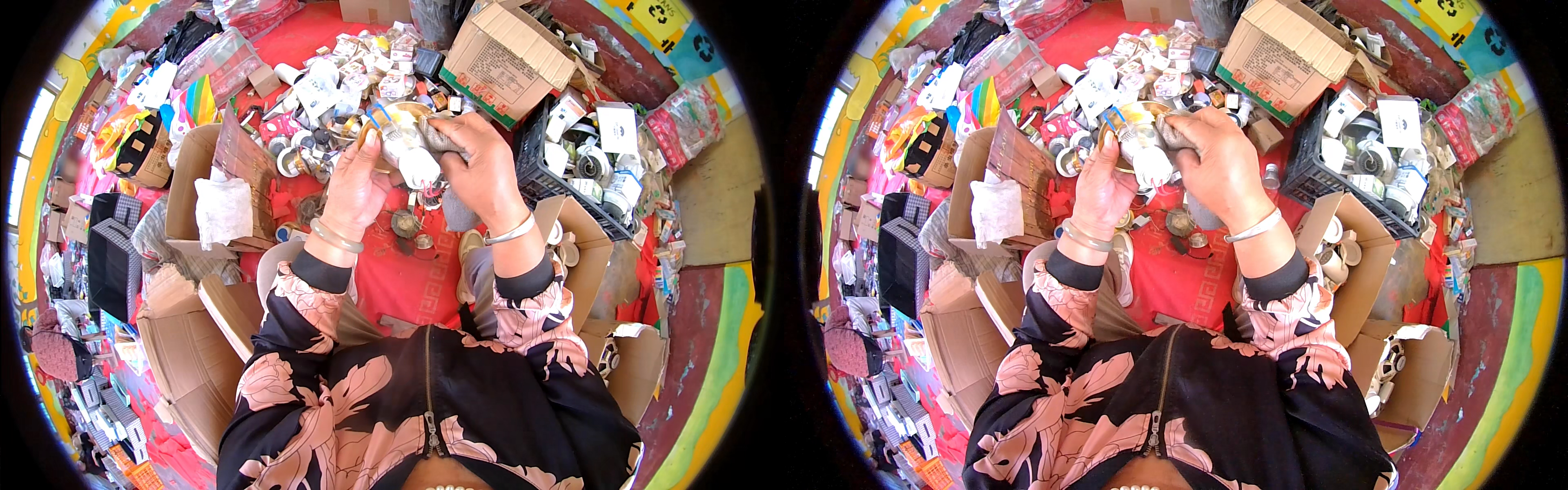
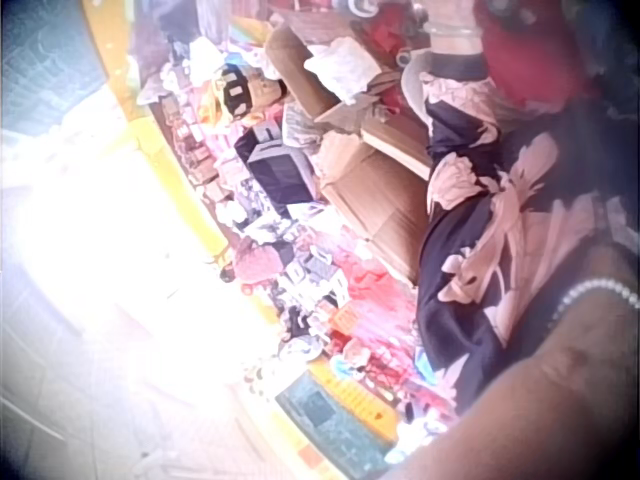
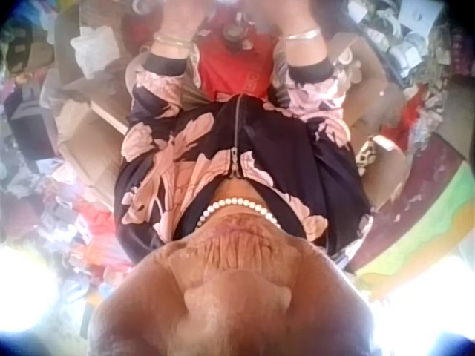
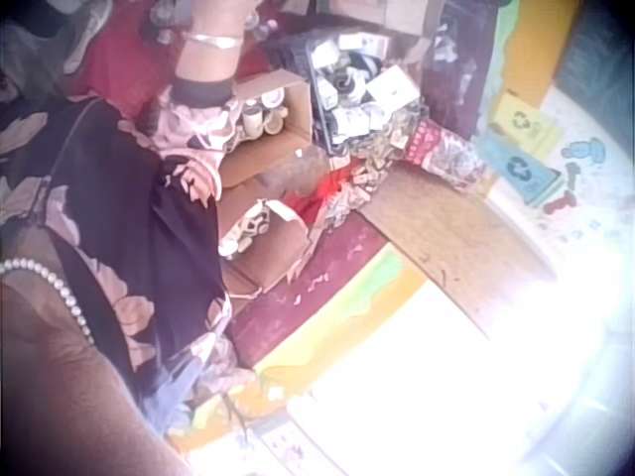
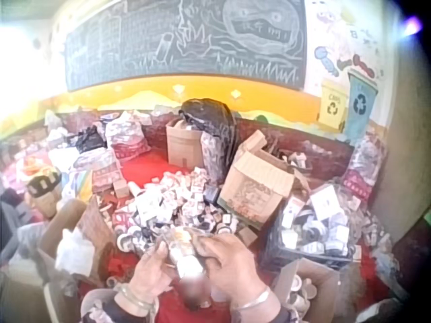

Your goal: The person picks up several objects from boxes, including ceramic lids and industrial components, and wipes them one at a time with a cloth by hand.

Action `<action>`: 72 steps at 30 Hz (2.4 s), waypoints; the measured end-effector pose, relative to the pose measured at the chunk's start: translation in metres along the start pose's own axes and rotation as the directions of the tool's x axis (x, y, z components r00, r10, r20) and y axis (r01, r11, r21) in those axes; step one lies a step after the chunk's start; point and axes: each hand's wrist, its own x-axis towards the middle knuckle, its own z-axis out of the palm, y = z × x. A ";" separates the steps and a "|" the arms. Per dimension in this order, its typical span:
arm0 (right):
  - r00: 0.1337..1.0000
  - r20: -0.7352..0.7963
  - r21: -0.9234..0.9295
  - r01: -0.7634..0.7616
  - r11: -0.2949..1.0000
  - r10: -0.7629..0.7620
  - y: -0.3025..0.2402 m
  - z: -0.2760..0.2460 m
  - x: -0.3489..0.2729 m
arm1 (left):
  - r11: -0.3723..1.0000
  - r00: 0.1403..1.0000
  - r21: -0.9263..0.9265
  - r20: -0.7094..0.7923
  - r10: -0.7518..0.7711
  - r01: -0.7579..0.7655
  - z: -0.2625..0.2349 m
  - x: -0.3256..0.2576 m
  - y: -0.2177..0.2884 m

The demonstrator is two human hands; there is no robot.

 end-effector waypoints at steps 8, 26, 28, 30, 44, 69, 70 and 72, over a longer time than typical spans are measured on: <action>0.781 0.129 0.916 -0.330 0.229 0.611 0.030 -0.036 0.007 | 0.984 0.984 -0.137 -0.156 0.092 -0.114 -0.013 0.013 0.001; 0.998 -0.041 0.224 0.064 0.973 -0.056 0.008 0.008 0.005 | 0.976 0.974 0.069 -0.076 0.212 -0.207 0.026 0.001 -0.029; 0.987 0.096 0.237 0.105 0.966 -0.131 0.012 -0.006 0.005 | 0.997 0.998 -0.056 -0.031 0.050 -0.052 0.018 0.006 -0.013; 0.946 0.243 0.251 0.153 0.956 -0.215 0.010 -0.014 0.006 | 0.966 0.983 -0.181 0.032 -0.182 0.185 0.008 0.009 -0.002; 0.886 -0.099 0.444 -0.367 0.817 0.452 0.034 -0.048 0.005 | 0.938 0.964 -0.342 -0.229 -0.138 0.053 -0.008 0.019 -0.011; 0.986 -0.140 -0.003 0.088 0.996 -0.087 0.004 0.027 -0.007 | 0.981 0.921 -0.190 -0.389 -0.030 -0.048 0.005 0.012 -0.019; 0.978 -0.199 0.031 0.075 0.997 -0.067 0.004 0.024 -0.005 | 0.977 0.922 -0.202 -0.385 -0.023 -0.061 0.008 0.011 -0.019; 0.919 -0.285 0.388 -0.147 0.910 0.271 0.005 0.022 -0.006 | 0.958 0.933 -0.280 -0.357 -0.052 -0.054 0.004 0.014 -0.018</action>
